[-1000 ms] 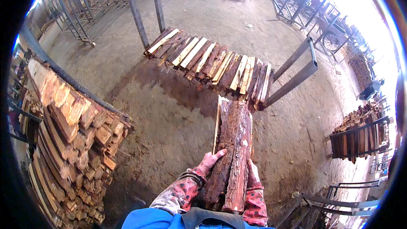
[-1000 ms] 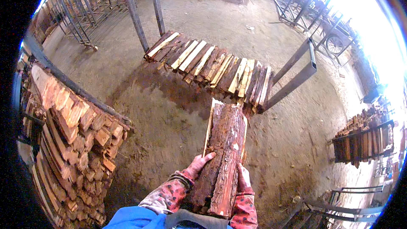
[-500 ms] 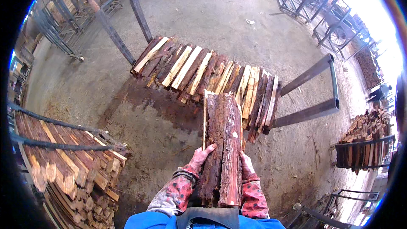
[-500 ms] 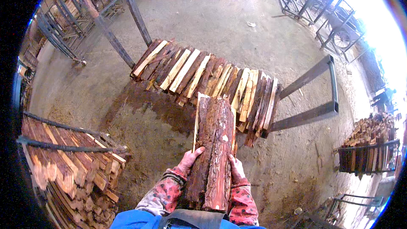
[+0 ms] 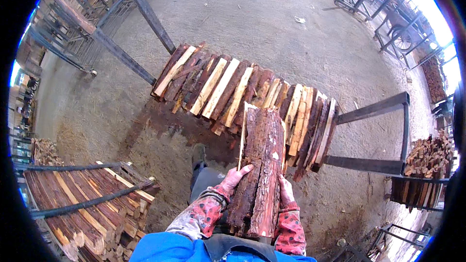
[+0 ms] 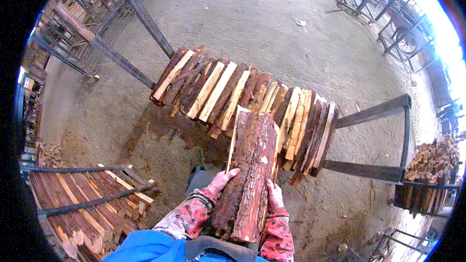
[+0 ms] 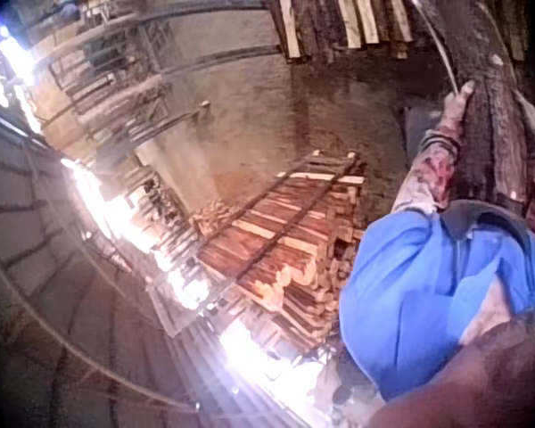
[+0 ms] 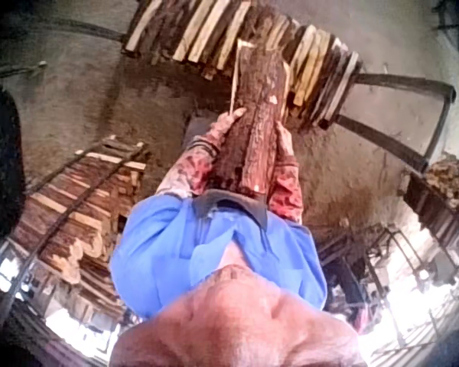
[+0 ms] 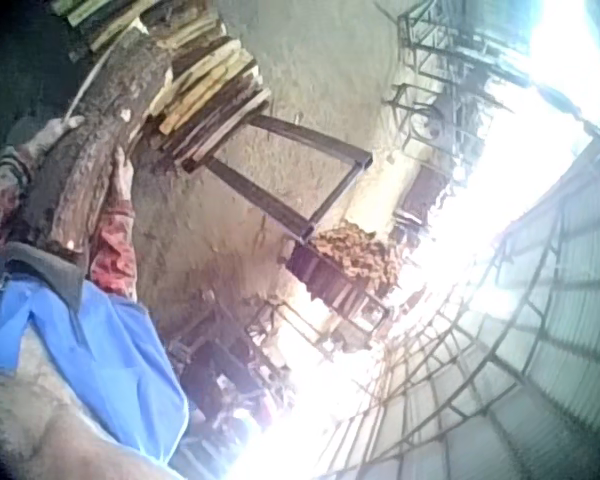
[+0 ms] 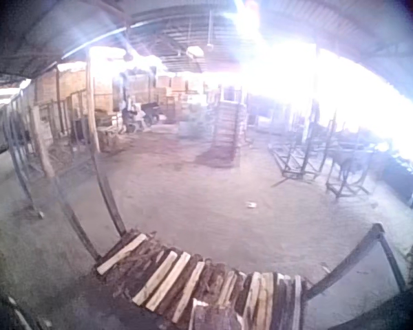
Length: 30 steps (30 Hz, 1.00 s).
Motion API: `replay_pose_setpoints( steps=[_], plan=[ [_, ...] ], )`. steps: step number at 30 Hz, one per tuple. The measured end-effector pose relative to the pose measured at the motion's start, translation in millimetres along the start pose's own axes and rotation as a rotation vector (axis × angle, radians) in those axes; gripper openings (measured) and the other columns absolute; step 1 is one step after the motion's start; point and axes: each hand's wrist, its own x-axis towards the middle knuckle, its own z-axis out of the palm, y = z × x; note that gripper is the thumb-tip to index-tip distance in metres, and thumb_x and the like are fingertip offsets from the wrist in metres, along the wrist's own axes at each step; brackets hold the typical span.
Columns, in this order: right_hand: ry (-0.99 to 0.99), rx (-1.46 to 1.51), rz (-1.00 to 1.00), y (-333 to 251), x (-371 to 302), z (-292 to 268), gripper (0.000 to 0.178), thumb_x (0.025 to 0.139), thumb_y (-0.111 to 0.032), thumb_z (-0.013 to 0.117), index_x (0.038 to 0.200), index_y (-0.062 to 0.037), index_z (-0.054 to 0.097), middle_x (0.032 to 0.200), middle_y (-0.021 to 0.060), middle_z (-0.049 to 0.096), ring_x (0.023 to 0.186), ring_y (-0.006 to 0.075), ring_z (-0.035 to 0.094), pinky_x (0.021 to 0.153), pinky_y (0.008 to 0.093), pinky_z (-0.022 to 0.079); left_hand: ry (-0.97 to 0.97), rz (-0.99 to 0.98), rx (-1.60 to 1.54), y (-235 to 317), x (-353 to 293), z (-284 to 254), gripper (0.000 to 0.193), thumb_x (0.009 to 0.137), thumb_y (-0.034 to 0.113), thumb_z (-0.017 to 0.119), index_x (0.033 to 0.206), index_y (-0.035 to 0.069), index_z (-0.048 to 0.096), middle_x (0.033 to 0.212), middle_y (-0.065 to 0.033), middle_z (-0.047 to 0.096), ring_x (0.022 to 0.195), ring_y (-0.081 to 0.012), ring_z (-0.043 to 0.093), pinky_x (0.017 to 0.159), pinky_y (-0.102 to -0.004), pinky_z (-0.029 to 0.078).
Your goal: The person picks up split wooden planks from a pile near a sawing machine and carries them to a metal rack. They arrange the planks in a neat stack on the rack, repeating this process to accumulate a pile of processed wood.
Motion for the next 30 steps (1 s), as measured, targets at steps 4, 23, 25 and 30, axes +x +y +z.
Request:
replay_pose_setpoints(
  steps=[4, 23, 25, 30],
  plan=[
    [0.053, 0.004, -0.001, -10.4, 27.6, 49.0, 0.059, 0.089, -0.045, 0.062, 0.118, 0.0063, 0.056, 0.108, 0.0094, 0.063, 0.095, 0.017, 0.057, 0.086, 0.0307, 0.045, -0.031, -0.044, 0.1, 44.3, 38.2, -40.5, 0.062, 0.08, 0.046, 0.072, 0.121, 0.001, 0.059, 0.109, -0.008, 0.064, 0.094, -0.0181, 0.062, 0.084, -0.0336, 0.05],
    [0.045, -0.058, -0.04, -55.3, 302.7, 421.3, 0.07, 0.088, -0.043, 0.063, 0.131, 0.0081, 0.044, 0.125, 0.0154, 0.057, 0.112, 0.0243, 0.054, 0.099, 0.0349, 0.039, -0.042, 0.094, 0.198, 318.9, 253.3, -348.7, 0.058, 0.08, 0.043, 0.073, 0.118, 0.0, 0.06, 0.107, -0.0044, 0.062, 0.096, -0.0147, 0.057, 0.086, -0.0302, 0.046],
    [0.078, -0.088, -0.094, -36.4, 345.8, 435.5, 0.064, 0.088, -0.038, 0.064, 0.131, 0.006, 0.045, 0.124, 0.0134, 0.058, 0.111, 0.0228, 0.054, 0.099, 0.0342, 0.04, -0.035, 0.128, 0.27, 340.9, 279.8, -374.5, 0.062, 0.08, 0.043, 0.074, 0.122, 0.0, 0.058, 0.112, -0.0053, 0.061, 0.101, -0.0155, 0.056, 0.091, -0.0306, 0.045],
    [0.003, -0.062, -0.256, -52.2, 422.6, 494.3, 0.06, 0.086, -0.031, 0.069, 0.129, 0.0051, 0.046, 0.121, 0.0144, 0.059, 0.111, 0.0236, 0.055, 0.1, 0.0347, 0.04, -0.054, 0.261, 0.422, 394.9, 343.4, -421.5, 0.063, 0.078, 0.042, 0.075, 0.122, 0.001, 0.059, 0.113, -0.0057, 0.062, 0.102, -0.0164, 0.056, 0.092, -0.0321, 0.045]
  ],
)
